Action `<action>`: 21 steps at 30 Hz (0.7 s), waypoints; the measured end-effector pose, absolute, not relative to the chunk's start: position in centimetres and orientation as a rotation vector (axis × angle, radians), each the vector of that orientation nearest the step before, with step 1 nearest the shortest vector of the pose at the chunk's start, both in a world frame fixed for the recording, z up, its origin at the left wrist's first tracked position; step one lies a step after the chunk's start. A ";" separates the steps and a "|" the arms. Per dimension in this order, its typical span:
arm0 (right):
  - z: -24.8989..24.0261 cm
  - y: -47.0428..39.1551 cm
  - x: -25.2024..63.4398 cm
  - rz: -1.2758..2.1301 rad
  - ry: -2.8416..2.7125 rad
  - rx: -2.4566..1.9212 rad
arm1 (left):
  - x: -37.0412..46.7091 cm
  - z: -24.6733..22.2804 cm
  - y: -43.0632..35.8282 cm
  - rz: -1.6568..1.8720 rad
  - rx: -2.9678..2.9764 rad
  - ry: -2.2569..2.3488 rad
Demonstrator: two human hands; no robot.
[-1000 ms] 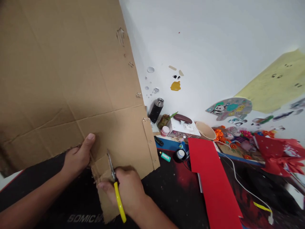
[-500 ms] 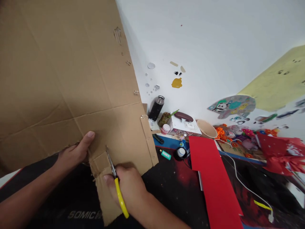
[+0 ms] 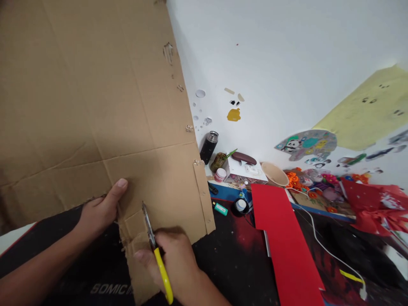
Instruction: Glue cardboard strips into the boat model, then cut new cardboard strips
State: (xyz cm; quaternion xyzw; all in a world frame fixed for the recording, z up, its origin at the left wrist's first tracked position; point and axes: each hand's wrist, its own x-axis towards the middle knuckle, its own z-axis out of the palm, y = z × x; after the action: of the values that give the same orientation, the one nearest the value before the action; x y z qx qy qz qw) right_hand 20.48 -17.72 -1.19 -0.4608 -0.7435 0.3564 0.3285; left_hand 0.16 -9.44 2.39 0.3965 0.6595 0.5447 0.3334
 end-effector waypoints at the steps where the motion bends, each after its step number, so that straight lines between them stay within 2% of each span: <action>1: -1.3 -17.7 20.5 0.934 -1.938 -1.198 | 0.1 2.3 -9.4 1.441 1.077 1.718; 5: -1.5 -17.7 20.5 0.925 -1.919 -1.206 | -0.4 1.9 -9.3 1.475 1.237 1.738; 10: -1.3 -18.0 20.5 0.986 -1.889 -1.263 | -1.0 1.7 -8.9 1.566 1.155 1.745; 21: -0.4 -18.1 20.5 1.285 -1.771 -1.237 | -1.0 1.8 -8.2 1.734 1.291 1.831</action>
State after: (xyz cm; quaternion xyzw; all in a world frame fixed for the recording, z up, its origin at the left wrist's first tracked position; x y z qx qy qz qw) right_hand 20.55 -18.14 -0.40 -0.4681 -0.6701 0.4863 0.3089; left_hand -1.00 -8.16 1.79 0.4503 0.6386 0.6048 0.1535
